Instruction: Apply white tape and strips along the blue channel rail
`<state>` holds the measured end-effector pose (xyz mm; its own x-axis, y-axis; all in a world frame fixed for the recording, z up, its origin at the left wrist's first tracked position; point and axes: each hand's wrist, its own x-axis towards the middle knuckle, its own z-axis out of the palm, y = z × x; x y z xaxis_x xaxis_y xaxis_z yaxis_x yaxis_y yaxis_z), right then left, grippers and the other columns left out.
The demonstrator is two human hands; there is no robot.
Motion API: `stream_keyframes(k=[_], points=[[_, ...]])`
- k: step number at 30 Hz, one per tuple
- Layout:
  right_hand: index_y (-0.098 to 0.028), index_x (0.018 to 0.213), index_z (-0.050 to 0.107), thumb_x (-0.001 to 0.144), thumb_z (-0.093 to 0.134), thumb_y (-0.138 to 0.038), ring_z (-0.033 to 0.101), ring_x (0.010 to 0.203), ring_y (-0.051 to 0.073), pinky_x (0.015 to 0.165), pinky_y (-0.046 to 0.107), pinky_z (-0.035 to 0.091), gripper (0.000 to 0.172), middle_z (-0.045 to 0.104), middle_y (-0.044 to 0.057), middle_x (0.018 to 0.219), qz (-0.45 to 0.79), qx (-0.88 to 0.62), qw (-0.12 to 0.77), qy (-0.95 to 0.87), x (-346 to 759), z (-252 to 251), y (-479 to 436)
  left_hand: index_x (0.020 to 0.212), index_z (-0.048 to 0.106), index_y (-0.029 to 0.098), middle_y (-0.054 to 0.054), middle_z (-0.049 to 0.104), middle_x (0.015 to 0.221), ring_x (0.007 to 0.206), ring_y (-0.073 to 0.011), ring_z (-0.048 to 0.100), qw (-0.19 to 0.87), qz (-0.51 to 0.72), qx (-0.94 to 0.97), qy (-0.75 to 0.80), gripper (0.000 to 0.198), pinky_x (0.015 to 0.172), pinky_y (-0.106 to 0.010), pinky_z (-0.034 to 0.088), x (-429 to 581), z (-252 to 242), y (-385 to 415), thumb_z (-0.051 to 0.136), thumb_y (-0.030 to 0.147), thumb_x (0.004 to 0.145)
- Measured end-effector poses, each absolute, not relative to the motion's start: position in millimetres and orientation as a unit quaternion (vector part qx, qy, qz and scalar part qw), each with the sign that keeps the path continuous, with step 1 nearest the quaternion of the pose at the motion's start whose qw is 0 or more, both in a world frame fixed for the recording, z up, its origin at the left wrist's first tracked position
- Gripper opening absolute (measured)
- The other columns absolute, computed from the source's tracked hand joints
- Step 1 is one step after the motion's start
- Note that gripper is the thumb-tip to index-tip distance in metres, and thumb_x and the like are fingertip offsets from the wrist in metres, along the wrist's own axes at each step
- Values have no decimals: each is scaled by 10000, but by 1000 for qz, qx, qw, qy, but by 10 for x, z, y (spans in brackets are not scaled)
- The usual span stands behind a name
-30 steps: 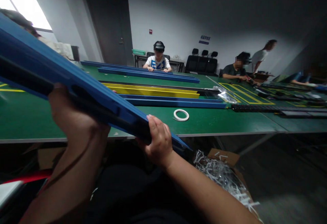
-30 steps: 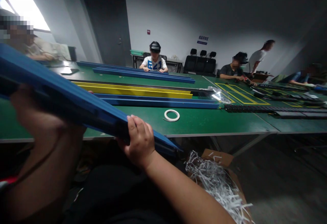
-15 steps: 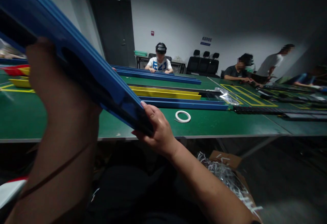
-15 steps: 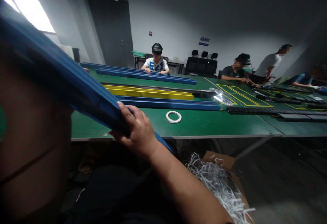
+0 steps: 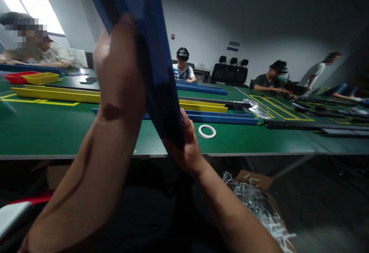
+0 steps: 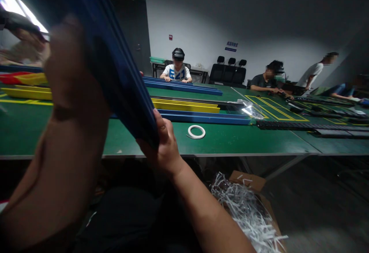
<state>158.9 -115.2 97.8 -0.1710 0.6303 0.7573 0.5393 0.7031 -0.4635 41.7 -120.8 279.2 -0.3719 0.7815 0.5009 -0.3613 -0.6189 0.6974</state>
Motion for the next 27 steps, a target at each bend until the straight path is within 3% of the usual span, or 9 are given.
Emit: stream_keyframes(k=[3, 6, 9, 13, 16, 20, 24, 27], points=[[-287, 1541, 58, 853, 661, -373, 549, 1166, 254, 985, 471, 471, 919, 510, 119, 1346, 109, -342, 540, -762, 1736, 1088, -1092, 870, 524, 108, 56, 538, 664, 916, -183, 703, 319, 762, 534, 180, 210, 772, -346, 580, 516, 2730, -1146, 388, 203, 1001], [-258, 1486, 240, 800, 692, -499, 574, 1122, 237, 956, 439, 496, 856, 562, 93, 1280, 189, -298, 570, -742, 1887, 1231, -1042, 839, 526, 124, 76, 495, 639, 735, -129, 693, 298, 745, 580, 139, 194, 692, -291, 571, 611, 2699, -1092, 458, 261, 959], [-241, 1376, 413, 735, 669, -656, 594, 1087, 233, 913, 417, 521, 806, 602, 76, 1209, 245, -281, 592, -715, 2019, 1363, -1019, 901, 581, 137, 61, 550, 686, 772, -141, 694, 310, 707, 620, 141, 258, 702, -305, 568, 726, 2685, -1096, 462, 362, 939], [-235, 1290, 505, 668, 627, -765, 621, 1051, 238, 875, 417, 536, 826, 637, 73, 1126, 292, -248, 609, -695, 2186, 1480, -1015, 908, 601, 183, 77, 569, 711, 831, -150, 689, 309, 673, 655, 152, 217, 699, -255, 554, 882, 2652, -1166, 486, 366, 927], [-238, 1261, 532, 661, 646, -749, 623, 1064, 241, 879, 418, 536, 796, 644, 75, 1125, 292, -247, 620, -685, 2266, 1504, -1048, 878, 595, 176, 78, 532, 717, 819, -155, 681, 297, 649, 688, 128, 221, 678, -235, 537, 986, 2641, -1224, 474, 354, 930], [-246, 1290, 511, 774, 615, -637, 602, 1122, 243, 934, 420, 515, 655, 629, 74, 1185, 238, -277, 677, -639, 2223, 1470, -1186, 927, 617, 182, 67, 514, 716, 819, -169, 696, 293, 669, 670, 134, 257, 685, -277, 536, 1108, 2600, -1275, 470, 392, 927], [-239, 1329, 487, 837, 576, -545, 580, 1158, 271, 966, 448, 496, 586, 618, 82, 1201, 184, -307, 725, -589, 2129, 1414, -1346, 1137, 600, 210, -14, 655, 1008, 1030, -241, 660, 313, 675, 650, 156, 420, 841, -372, 539, 1156, 2266, -1273, 541, 534, 876], [-212, 1281, 527, 859, 528, -558, 598, 1120, 293, 954, 490, 497, 547, 636, 97, 1138, 179, -309, 739, -571, 2122, 1373, -1424, 1279, 531, 210, -104, 621, 1228, 1129, -267, 599, 331, 628, 689, 146, 570, 987, -404, 481, 1120, 1790, -1254, 570, 581, 847]])
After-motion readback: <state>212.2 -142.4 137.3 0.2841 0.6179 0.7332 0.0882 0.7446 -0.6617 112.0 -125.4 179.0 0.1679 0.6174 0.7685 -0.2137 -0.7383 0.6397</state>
